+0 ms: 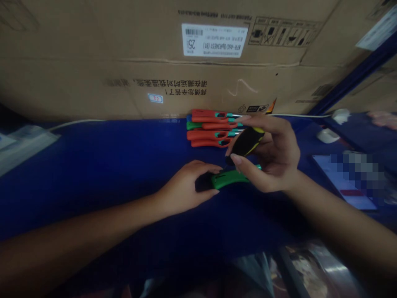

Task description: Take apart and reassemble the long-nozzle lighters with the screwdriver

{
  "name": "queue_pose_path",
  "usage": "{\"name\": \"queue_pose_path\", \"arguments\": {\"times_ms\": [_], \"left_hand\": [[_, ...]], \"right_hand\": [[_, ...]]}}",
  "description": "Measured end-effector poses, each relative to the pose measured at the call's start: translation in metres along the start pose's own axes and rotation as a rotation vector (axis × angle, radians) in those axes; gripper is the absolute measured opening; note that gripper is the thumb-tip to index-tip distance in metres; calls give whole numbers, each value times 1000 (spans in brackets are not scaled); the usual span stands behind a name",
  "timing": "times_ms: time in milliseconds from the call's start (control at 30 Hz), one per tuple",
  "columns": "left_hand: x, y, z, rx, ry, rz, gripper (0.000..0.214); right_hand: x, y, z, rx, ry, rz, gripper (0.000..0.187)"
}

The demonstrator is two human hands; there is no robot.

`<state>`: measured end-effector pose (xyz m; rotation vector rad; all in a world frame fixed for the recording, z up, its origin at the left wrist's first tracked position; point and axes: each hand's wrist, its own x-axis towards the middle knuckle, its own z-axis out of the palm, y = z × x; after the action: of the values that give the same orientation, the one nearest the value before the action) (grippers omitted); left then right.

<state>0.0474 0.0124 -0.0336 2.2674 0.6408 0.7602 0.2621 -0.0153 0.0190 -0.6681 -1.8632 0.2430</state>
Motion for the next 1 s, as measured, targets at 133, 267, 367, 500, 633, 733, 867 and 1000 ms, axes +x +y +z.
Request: {"name": "queue_pose_path", "arguments": {"times_ms": [133,267,367,500,633,733,867,1000], "left_hand": [[0,-1,1,15,6,16,43],[0,-2,1,35,1,19,42],[0,-2,1,49,-13,11,43],[0,-1,1,54,-16,8,43],[0,-1,1,60,-17,8,42],[0,0,1,61,-19,4,42],[0,1,0,51,-22,7,42],[0,0,1,59,-19,9,42]], "right_hand": [[-2,0,1,-9,-25,-12,68],[-2,-1,1,18,-47,-29,72],[-1,-2,1,1,-69,-18,72],[0,-3,0,-39,-85,-21,69],[0,-2,-1,-90,-77,-26,66],[0,1,-1,-121,-66,-55,67],[-1,5,-3,-222,-18,-105,65],[-1,4,-3,-259,-39,-100,64]]}}
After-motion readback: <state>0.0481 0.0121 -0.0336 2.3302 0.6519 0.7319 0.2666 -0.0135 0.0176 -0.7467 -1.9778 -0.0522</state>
